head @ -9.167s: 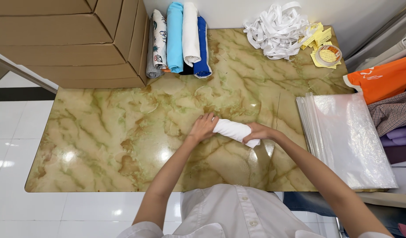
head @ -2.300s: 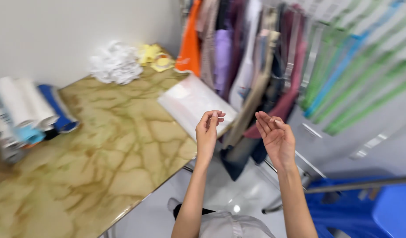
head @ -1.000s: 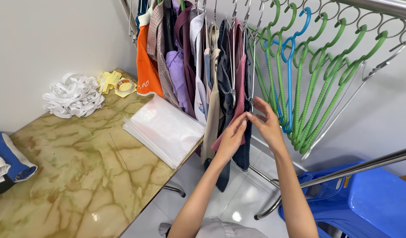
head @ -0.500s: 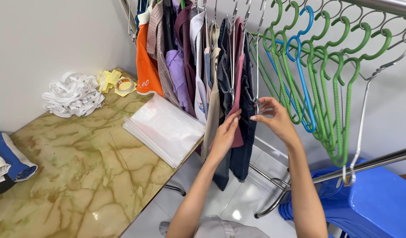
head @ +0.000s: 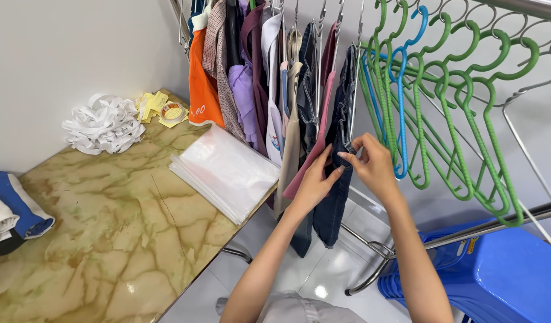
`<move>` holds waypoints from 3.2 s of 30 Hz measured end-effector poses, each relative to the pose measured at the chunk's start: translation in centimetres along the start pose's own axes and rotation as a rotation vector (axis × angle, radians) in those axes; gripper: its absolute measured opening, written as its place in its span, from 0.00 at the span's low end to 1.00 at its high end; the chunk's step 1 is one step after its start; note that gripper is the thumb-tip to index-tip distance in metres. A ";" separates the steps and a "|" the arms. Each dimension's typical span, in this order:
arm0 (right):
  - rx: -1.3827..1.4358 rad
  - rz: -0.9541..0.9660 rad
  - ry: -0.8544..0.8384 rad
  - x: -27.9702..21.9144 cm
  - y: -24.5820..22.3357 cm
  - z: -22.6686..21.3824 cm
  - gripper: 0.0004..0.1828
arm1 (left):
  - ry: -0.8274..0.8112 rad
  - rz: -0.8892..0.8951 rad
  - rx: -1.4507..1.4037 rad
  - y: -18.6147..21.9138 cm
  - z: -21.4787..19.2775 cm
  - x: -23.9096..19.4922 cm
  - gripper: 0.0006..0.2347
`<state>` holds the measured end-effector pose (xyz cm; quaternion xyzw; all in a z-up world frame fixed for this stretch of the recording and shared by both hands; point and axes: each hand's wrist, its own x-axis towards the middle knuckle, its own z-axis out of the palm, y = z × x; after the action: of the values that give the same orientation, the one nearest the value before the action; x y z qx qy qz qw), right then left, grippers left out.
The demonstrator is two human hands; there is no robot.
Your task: The person folds a white t-shirt and a pair of blue jeans on a marble countertop. They then place the folded white t-shirt into a clear plastic bag and seal it.
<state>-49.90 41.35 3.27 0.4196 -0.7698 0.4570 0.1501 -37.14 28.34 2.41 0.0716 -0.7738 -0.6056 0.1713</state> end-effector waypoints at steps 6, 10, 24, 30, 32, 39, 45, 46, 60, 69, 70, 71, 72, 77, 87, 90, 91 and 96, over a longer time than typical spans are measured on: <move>-0.179 -0.181 0.183 -1.6 -0.7 0.9 0.13 | -0.044 -0.043 0.189 -0.8 1.5 0.1 0.41; -0.203 -0.212 0.216 -1.5 -1.7 0.9 0.14 | -0.032 -0.001 0.312 -1.7 3.2 0.1 0.43; 0.431 0.435 0.132 -5.5 -0.4 2.1 0.15 | -0.081 0.045 0.225 -9.6 8.2 -3.4 0.11; 0.505 0.674 -0.027 -6.3 2.1 0.0 0.17 | -0.367 0.296 0.112 -0.2 3.5 -5.0 0.16; 0.491 0.715 -0.092 -5.7 0.4 -1.7 0.16 | -0.226 0.330 0.115 -2.0 2.7 -4.8 0.14; 0.519 0.674 -0.338 -3.3 -7.2 -6.4 0.15 | -0.301 0.228 0.108 -3.3 1.0 -4.1 0.38; 0.609 0.650 -0.398 -3.1 -6.8 -8.2 0.15 | -0.364 0.127 0.309 -6.1 0.2 -4.2 0.31; 0.610 0.648 -0.400 -3.4 -6.7 -8.4 0.15 | -0.362 0.126 0.310 -6.5 -0.3 -4.7 0.31; 0.683 0.614 -0.624 -4.2 -3.0 -7.2 0.15 | -0.353 -0.359 0.684 -11.7 -8.9 -11.7 0.33; 0.146 0.545 -0.812 -4.3 -4.5 -5.9 0.35 | -0.348 -0.430 0.629 -8.0 -16.9 -11.5 0.27; 0.148 0.542 -0.815 -4.4 -4.3 -5.2 0.35 | -0.345 -0.433 0.629 -6.3 -17.3 -11.7 0.27; -0.007 0.485 -0.890 -4.6 -4.1 -4.5 0.29 | -0.407 -0.475 0.619 -4.7 -17.7 -11.9 0.28; -0.160 0.423 -0.961 -4.9 -4.1 -3.6 0.24 | -0.468 -0.518 0.608 -3.0 -18.2 -12.4 0.30; -0.111 0.453 -0.974 -4.9 -3.4 -2.6 0.10 | -0.439 -0.503 0.471 -6.5 -21.9 -12.6 0.23; 0.016 0.298 -0.651 -7.2 -2.8 3.1 0.12 | 0.129 -0.619 -0.114 -8.4 -15.7 -13.4 0.23; 0.225 0.402 -0.538 -8.7 -3.6 6.5 0.08 | 0.299 -0.596 -0.325 -7.8 -10.6 -12.5 0.27; 0.221 0.403 -0.538 -8.9 -3.8 7.3 0.08 | 0.297 -0.595 -0.328 -7.3 -9.3 -12.1 0.27; 0.424 0.496 -0.443 -9.2 -9.5 7.5 0.11 | 0.283 -0.530 -0.319 -2.3 -5.7 -11.7 0.25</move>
<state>-35.79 37.56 -0.91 0.3310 -0.7500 0.5267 -0.2247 -24.48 26.24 -0.73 0.3261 -0.5923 -0.7265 0.1226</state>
